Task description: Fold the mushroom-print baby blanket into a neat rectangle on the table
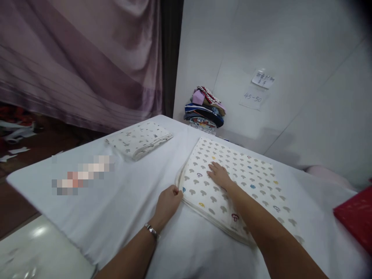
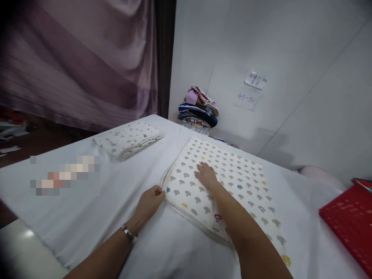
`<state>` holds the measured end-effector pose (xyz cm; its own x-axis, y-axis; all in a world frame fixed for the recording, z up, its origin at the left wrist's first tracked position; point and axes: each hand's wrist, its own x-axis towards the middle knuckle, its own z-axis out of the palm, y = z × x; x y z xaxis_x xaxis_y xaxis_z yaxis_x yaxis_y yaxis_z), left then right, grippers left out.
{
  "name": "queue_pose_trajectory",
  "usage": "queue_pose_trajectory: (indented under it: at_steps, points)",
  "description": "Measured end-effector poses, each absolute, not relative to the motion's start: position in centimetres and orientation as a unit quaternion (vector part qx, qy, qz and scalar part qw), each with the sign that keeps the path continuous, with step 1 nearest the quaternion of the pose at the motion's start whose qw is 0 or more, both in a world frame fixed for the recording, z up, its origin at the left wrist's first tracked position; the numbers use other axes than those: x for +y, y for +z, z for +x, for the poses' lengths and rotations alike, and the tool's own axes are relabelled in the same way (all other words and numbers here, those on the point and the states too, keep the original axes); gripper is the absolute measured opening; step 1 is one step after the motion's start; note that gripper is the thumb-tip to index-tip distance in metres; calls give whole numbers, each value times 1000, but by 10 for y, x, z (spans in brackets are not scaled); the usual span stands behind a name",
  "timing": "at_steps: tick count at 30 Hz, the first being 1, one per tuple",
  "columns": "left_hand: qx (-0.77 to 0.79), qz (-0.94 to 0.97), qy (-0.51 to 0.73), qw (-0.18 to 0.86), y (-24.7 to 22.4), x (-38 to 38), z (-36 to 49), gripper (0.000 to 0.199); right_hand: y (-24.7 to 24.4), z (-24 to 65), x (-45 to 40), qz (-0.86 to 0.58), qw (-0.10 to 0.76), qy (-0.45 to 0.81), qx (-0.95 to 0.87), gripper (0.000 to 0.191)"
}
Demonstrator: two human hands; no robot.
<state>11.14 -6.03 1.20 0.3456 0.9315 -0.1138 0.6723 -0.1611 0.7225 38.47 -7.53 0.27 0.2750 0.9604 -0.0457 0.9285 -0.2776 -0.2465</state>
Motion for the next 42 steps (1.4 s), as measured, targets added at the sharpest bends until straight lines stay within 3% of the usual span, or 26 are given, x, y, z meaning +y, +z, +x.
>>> queue_pose_trajectory:
  at_steps: [6,12,20,26,30,35,38,42]
  points:
    - [539,757,153,337,12,-54,111,18,23,418,-109,-830,84,59,-548,56]
    - [541,759,132,337,13,-50,112,20,9,477,-171,-906,36,55,-418,58]
    - [533,760,160,337,10,-52,113,19,4,492,-196,-925,39,30,-376,53]
    - [537,742,179,358,11,-57,113,15,20,436,-175,-859,245,37,-447,38]
    - [533,738,195,365,13,-61,114,13,23,338,-143,-711,433,306,-462,25]
    - [529,746,211,346,11,-64,115,13,17,256,-104,-652,441,447,-424,12]
    - [524,745,216,351,10,-65,115,12,15,246,-88,-684,403,434,-427,18]
    - [511,740,222,378,10,-63,114,14,17,245,-81,-704,377,393,-455,14]
